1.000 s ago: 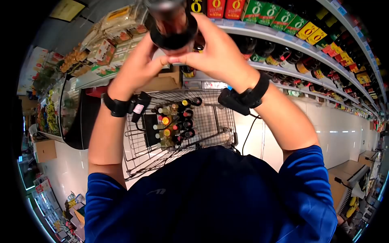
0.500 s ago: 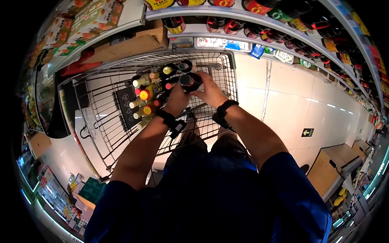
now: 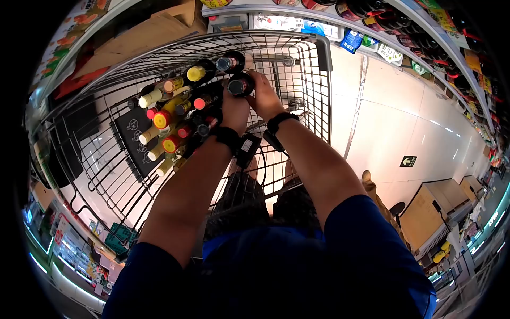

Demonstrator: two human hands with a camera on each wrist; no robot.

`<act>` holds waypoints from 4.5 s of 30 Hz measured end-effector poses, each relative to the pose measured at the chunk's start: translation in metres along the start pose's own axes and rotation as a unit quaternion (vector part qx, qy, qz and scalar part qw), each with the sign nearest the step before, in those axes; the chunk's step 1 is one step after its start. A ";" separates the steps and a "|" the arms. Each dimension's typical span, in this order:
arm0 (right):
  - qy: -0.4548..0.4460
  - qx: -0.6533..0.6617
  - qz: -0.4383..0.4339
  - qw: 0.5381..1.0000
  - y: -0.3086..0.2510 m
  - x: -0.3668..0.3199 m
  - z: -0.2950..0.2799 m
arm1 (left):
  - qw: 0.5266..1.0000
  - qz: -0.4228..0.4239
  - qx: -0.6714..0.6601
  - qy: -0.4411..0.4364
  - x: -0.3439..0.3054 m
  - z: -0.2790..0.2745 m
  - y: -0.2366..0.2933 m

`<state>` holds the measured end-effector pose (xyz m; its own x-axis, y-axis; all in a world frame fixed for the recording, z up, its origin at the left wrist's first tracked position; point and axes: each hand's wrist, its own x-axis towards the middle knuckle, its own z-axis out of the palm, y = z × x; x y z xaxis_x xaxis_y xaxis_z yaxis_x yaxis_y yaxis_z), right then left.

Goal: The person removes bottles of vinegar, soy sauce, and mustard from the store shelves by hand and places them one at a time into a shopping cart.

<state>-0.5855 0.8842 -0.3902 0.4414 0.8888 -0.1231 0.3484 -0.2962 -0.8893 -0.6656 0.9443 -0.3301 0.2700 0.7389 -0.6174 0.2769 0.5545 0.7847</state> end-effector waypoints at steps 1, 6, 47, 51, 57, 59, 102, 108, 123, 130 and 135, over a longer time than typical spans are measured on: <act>-0.002 0.000 0.002 1.000 0.002 -0.001 0.002 | 1.000 -0.002 0.000 0.001 0.004 -0.002 -0.007; 0.000 -0.025 -0.045 0.999 0.006 0.001 0.008 | 0.998 0.052 0.046 -0.007 0.028 -0.010 -0.054; 0.243 0.062 -0.354 0.901 -0.662 0.095 -0.421 | 0.725 0.682 0.086 -0.026 -0.231 -0.056 0.716; 0.277 0.017 -0.371 0.886 -0.691 0.144 -0.440 | 0.711 0.688 0.136 0.053 -0.216 -0.035 0.771; 0.310 -0.017 -0.351 0.883 -0.713 0.208 -0.435 | 0.812 0.568 0.088 -0.104 -0.205 -0.016 0.808; 0.287 -0.040 -0.318 0.903 -0.721 0.203 -0.434 | 0.831 0.546 0.080 -0.068 -0.194 -0.006 0.815; 0.072 0.088 -0.538 0.835 -0.691 0.029 -0.400 | 0.497 0.846 0.194 -0.007 -0.340 -0.062 0.670; 0.038 0.064 -0.426 0.902 -0.597 -0.023 -0.348 | 0.669 0.712 0.175 -0.123 -0.327 -0.065 0.542; -0.107 0.094 -0.006 0.990 -0.257 -0.075 -0.171 | 0.907 0.281 0.233 -0.212 -0.170 -0.064 0.176; -0.120 -0.001 0.079 0.990 -0.140 -0.076 -0.095 | 0.915 0.153 0.344 -0.148 -0.108 -0.058 0.059; -0.117 0.010 0.053 0.992 -0.088 -0.070 -0.062 | 0.949 0.093 0.286 -0.090 -0.080 -0.044 -0.002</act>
<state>-0.5963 0.8267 -0.2759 0.2699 0.9107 -0.3129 0.2933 -0.3872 -0.8741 -0.7281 0.9009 -0.2804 0.5020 0.6981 -0.5106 0.6505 0.0842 0.7548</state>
